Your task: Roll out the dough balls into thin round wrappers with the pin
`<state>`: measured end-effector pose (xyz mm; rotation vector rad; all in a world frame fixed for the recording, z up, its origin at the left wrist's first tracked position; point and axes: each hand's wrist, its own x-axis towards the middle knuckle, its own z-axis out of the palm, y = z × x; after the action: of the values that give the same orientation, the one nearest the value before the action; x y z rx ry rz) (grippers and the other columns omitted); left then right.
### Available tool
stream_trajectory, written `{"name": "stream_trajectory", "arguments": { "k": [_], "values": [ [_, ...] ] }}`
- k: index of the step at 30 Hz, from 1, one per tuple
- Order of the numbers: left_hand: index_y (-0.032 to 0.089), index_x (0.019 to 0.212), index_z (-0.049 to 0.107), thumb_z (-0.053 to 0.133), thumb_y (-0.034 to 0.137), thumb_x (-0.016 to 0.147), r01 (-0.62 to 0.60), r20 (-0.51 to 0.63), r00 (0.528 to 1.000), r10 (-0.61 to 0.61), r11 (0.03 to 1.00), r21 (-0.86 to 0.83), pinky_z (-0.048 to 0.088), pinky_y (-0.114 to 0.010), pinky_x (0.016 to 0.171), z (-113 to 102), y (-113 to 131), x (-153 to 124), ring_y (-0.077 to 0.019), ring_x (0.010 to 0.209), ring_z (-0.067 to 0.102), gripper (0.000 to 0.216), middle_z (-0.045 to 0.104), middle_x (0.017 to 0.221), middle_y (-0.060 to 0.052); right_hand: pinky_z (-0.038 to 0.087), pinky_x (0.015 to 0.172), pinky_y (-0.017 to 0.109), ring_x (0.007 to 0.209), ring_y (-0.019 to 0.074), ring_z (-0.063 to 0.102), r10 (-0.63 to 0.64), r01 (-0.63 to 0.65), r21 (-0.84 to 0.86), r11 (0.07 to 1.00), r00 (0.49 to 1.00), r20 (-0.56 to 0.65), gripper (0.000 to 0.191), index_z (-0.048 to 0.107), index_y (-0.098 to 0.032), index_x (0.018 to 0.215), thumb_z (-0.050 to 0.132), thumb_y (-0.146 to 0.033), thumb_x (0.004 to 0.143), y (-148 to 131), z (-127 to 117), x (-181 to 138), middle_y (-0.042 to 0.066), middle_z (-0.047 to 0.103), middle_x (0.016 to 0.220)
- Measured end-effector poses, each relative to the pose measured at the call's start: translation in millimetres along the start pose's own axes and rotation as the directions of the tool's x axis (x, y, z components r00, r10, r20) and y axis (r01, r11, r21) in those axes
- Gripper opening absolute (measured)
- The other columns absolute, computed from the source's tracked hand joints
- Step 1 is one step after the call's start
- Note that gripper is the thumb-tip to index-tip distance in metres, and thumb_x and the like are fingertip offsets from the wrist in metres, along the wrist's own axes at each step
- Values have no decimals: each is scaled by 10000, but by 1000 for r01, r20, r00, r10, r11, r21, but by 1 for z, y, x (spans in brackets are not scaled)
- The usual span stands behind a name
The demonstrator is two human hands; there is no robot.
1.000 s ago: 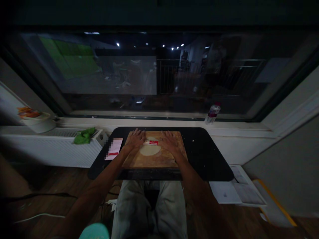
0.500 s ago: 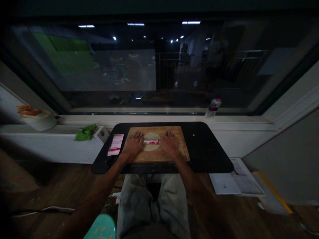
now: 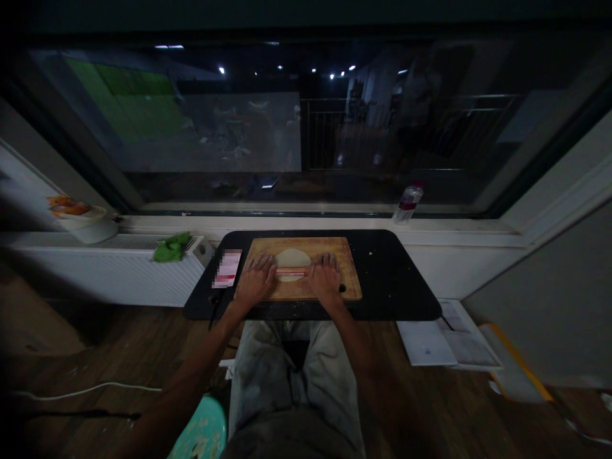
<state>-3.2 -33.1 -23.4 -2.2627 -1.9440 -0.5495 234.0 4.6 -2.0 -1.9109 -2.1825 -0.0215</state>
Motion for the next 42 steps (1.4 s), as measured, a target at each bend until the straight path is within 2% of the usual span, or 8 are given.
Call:
{"name": "stream_trajectory", "arguments": {
  "k": [7, 11, 19, 24, 30, 37, 42],
  "values": [
    [216, 1604, 633, 323, 402, 1186, 26, 32, 999, -26, 1000, -2, 281, -586, 1427, -7, 5, -10, -313, 1687, 441, 553, 588, 1730, -109, 315, 1362, 478, 1685, 367, 401, -17, 18, 36, 999, 1000, -12, 652, 539, 41, 1666, 318, -282, 1145, 1, 1, -12, 290, 544, 1712],
    [239, 1623, 620, 341, 406, 1184, 38, 35, 999, -37, 999, -17, 314, -586, 1412, -10, 7, -16, -317, 1681, 448, 546, 605, 1717, -98, 281, 1373, 462, 1676, 354, 417, -14, 15, 58, 998, 1000, -19, 636, 556, 20, 1658, 335, -289, 1148, 1, 0, -18, 274, 567, 1701],
    [230, 1599, 647, 354, 394, 1185, 44, -3, 999, -44, 999, -18, 307, -592, 1422, -12, 13, -27, -319, 1636, 517, 534, 638, 1685, -97, 307, 1335, 458, 1607, 348, 496, -21, 24, 51, 998, 998, -62, 602, 607, -20, 1619, 317, -275, 1157, 2, -1, -28, 260, 617, 1656],
    [241, 1547, 684, 366, 410, 1187, 43, -30, 999, -43, 999, -6, 348, -566, 1413, -13, 15, -33, -305, 1616, 549, 509, 667, 1656, -77, 303, 1335, 482, 1567, 355, 533, -42, 44, 26, 999, 996, -79, 586, 653, -47, 1579, 334, -275, 1144, 4, 0, -32, 262, 675, 1587],
    [242, 1499, 725, 368, 370, 1190, 83, 7, 996, -84, 996, 22, 377, -548, 1397, -15, 19, -37, -295, 1594, 577, 489, 691, 1626, -88, 241, 1377, 494, 1621, 365, 480, -41, 42, 11, 999, 995, -88, 599, 635, -14, 1591, 349, -263, 1127, 5, 2, -38, 262, 626, 1648],
    [223, 1495, 718, 314, 395, 1202, 122, -20, 992, -121, 992, 39, 446, -513, 1341, -11, 24, -47, -296, 1528, 635, 529, 744, 1548, -122, 223, 1389, 494, 1640, 360, 446, -32, 35, 38, 999, 995, -95, 597, 620, -10, 1595, 351, -261, 1125, 5, 4, -50, 261, 606, 1666],
    [189, 1500, 711, 269, 366, 1202, 104, -11, 995, -104, 993, 52, 426, -499, 1352, -7, 21, -35, -295, 1535, 630, 562, 738, 1558, -133, 212, 1391, 518, 1635, 383, 446, -32, 33, 24, 999, 997, -69, 610, 627, 9, 1589, 333, -272, 1134, 4, 1, -45, 278, 594, 1671]
  ]
}}
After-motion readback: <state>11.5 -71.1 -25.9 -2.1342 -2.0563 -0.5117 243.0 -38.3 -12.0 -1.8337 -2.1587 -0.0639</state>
